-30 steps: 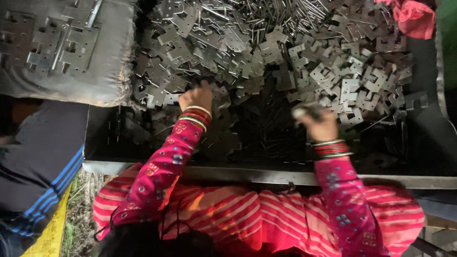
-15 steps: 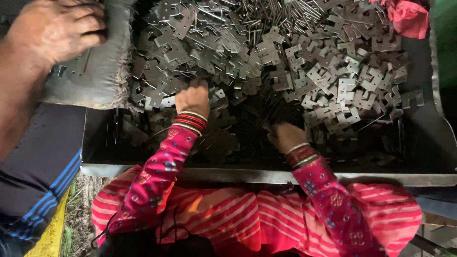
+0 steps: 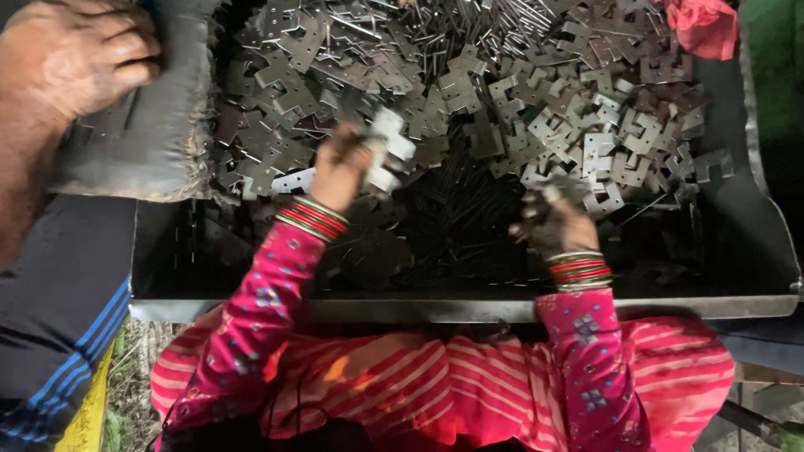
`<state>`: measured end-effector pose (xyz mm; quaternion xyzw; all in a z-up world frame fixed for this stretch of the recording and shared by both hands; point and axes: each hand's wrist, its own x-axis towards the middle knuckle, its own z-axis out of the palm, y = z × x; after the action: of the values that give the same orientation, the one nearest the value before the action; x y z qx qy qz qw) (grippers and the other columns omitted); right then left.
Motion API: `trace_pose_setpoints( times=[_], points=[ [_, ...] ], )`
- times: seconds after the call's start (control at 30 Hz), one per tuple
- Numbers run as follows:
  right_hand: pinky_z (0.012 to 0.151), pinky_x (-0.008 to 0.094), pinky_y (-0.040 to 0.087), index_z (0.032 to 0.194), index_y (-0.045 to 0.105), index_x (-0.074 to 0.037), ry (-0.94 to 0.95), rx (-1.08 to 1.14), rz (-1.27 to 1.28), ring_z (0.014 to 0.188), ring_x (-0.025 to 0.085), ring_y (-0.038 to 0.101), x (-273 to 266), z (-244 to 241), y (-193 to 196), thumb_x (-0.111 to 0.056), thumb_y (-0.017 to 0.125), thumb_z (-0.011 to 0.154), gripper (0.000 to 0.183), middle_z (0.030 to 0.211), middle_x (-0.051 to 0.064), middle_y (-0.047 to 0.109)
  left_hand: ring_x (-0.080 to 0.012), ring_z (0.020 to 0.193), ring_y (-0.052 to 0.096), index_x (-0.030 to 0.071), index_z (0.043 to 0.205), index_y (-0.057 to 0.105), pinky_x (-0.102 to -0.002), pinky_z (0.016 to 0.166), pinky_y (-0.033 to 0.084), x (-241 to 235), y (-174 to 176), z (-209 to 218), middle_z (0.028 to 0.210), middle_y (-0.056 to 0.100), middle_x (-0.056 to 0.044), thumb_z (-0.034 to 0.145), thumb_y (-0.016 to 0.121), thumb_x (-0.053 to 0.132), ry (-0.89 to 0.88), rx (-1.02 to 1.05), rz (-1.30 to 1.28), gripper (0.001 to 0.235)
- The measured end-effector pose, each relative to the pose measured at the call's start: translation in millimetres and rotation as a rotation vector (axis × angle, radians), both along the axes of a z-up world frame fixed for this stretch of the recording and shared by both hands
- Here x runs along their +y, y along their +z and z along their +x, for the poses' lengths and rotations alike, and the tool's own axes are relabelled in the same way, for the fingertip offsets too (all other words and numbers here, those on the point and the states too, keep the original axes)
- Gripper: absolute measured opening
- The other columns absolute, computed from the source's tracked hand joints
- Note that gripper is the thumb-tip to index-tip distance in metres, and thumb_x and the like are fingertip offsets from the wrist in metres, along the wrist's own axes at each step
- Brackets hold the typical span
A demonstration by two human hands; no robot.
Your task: The person sorts through a large bin of metal hinge components and pins by hand, picking up individual pieces and moving them to different areas of the workspace.
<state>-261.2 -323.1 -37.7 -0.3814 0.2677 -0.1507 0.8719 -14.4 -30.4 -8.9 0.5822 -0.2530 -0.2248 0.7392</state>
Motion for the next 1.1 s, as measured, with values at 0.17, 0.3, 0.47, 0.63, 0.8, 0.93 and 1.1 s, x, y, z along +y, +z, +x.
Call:
trace_pose_setpoints(
  times=[0.17,0.3,0.47,0.63,0.8,0.93,1.1],
  points=[
    [0.092,0.050,0.060,0.124,0.067,-0.001,0.092,0.225,-0.016,0.111,0.029,0.067,48,12,-40,-0.036,0.068,0.092,0.047,0.123,0.016,0.070,-0.0290,0.083,0.074,0.002,0.122,0.056,-0.041,0.072,0.059,-37,-35,-93,0.095,0.073,-0.019,0.096,0.068,0.013,0.004,-0.505,0.160,0.031],
    [0.102,0.032,0.046,0.138,0.064,0.004,0.135,0.118,-0.639,0.119,0.017,0.057,89,32,-57,-0.039,0.059,0.110,0.052,0.134,0.014,0.068,-0.0395,0.073,0.068,-0.004,0.136,0.052,-0.048,0.068,0.054,-50,-55,-138,0.076,0.068,-0.024,0.092,0.074,0.019,0.017,-0.509,0.649,0.054],
    [0.084,0.041,0.057,0.121,0.074,-0.008,0.359,0.450,-1.484,0.095,0.032,0.075,36,28,-42,-0.059,0.064,0.095,0.058,0.102,0.017,0.077,-0.0184,0.081,0.067,-0.003,0.123,0.070,-0.035,0.075,0.055,-38,-60,-74,0.093,0.075,-0.009,0.093,0.068,0.009,0.108,-0.017,0.183,0.032],
    [0.081,0.052,0.058,0.114,0.075,-0.012,0.570,1.273,-1.855,0.100,0.038,0.072,-46,41,-66,-0.065,0.078,0.080,0.063,0.108,0.018,0.074,-0.0173,0.077,0.062,0.001,0.136,0.064,-0.037,0.073,0.053,17,36,8,0.096,0.070,-0.009,0.094,0.058,0.003,0.342,-0.366,0.099,0.042],
    [0.085,0.052,0.058,0.118,0.074,-0.021,0.675,1.214,-1.892,0.105,0.035,0.072,-66,44,-91,-0.048,0.083,0.075,0.052,0.114,0.012,0.075,-0.0397,0.065,0.067,0.002,0.105,0.069,-0.050,0.059,0.053,91,85,122,0.079,0.069,-0.018,0.093,0.072,0.017,0.914,-1.275,0.917,0.020],
    [0.086,0.050,0.060,0.113,0.077,-0.015,0.647,1.335,-1.849,0.106,0.034,0.074,-64,51,-104,-0.040,0.079,0.083,0.039,0.114,0.013,0.077,-0.0309,0.066,0.072,0.014,0.079,0.071,-0.043,0.054,0.057,125,52,227,0.075,0.071,-0.012,0.079,0.070,0.016,1.071,-1.340,1.396,0.003],
    [0.086,0.048,0.060,0.111,0.078,-0.015,0.659,1.331,-1.892,0.108,0.033,0.074,-60,54,-86,-0.040,0.080,0.081,0.039,0.115,0.012,0.077,-0.0353,0.088,0.072,0.012,0.128,0.064,-0.056,0.069,0.056,117,33,246,0.100,0.074,-0.013,0.087,0.063,0.021,1.115,-1.115,1.588,0.042]
  ],
)
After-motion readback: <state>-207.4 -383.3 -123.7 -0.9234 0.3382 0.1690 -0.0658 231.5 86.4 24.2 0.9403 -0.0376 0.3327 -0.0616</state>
